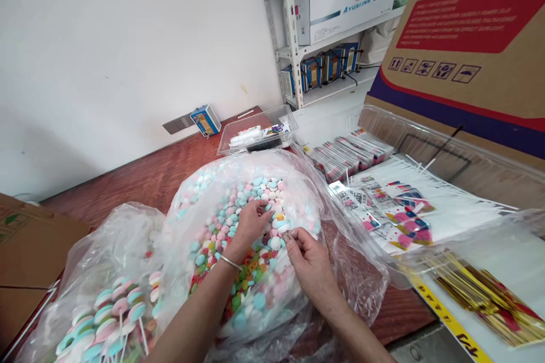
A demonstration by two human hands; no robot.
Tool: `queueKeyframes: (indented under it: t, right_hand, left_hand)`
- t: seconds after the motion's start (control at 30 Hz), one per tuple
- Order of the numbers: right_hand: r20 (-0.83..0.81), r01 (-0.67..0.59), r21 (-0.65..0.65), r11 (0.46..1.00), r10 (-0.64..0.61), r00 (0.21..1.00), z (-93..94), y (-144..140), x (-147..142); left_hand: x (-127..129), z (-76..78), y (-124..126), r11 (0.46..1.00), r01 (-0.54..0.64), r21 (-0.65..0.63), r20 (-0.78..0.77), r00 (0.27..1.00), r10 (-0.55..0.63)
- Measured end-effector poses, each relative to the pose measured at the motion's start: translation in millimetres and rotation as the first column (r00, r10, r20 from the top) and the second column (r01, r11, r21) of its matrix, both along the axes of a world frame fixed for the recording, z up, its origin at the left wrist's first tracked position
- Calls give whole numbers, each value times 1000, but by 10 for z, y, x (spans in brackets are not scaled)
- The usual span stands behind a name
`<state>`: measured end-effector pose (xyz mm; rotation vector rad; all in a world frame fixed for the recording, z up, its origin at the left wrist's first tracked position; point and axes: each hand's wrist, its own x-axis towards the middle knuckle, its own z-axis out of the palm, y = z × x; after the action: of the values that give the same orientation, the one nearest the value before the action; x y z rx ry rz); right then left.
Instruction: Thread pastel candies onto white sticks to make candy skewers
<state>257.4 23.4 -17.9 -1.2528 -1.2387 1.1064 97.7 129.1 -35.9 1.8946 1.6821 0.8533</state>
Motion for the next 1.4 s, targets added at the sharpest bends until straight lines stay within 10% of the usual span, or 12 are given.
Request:
queueKeyframes:
  t: [0.47,0.77,1.4]
  right_hand:
    - [26,50,-2,999,-50,998,-5,39,71]
    - [-122,-51,22,998,53,991,186,-57,-380]
    - [200,-230,42,972,217,955,396,-492,-559]
  left_hand:
    - [-20,290,-185,970,-19,-241,359,927,107]
    - [-66,610,-1087,912,169,-375,877,382,290]
    - [-387,531,-1440,951,-184,-250,919,264,293]
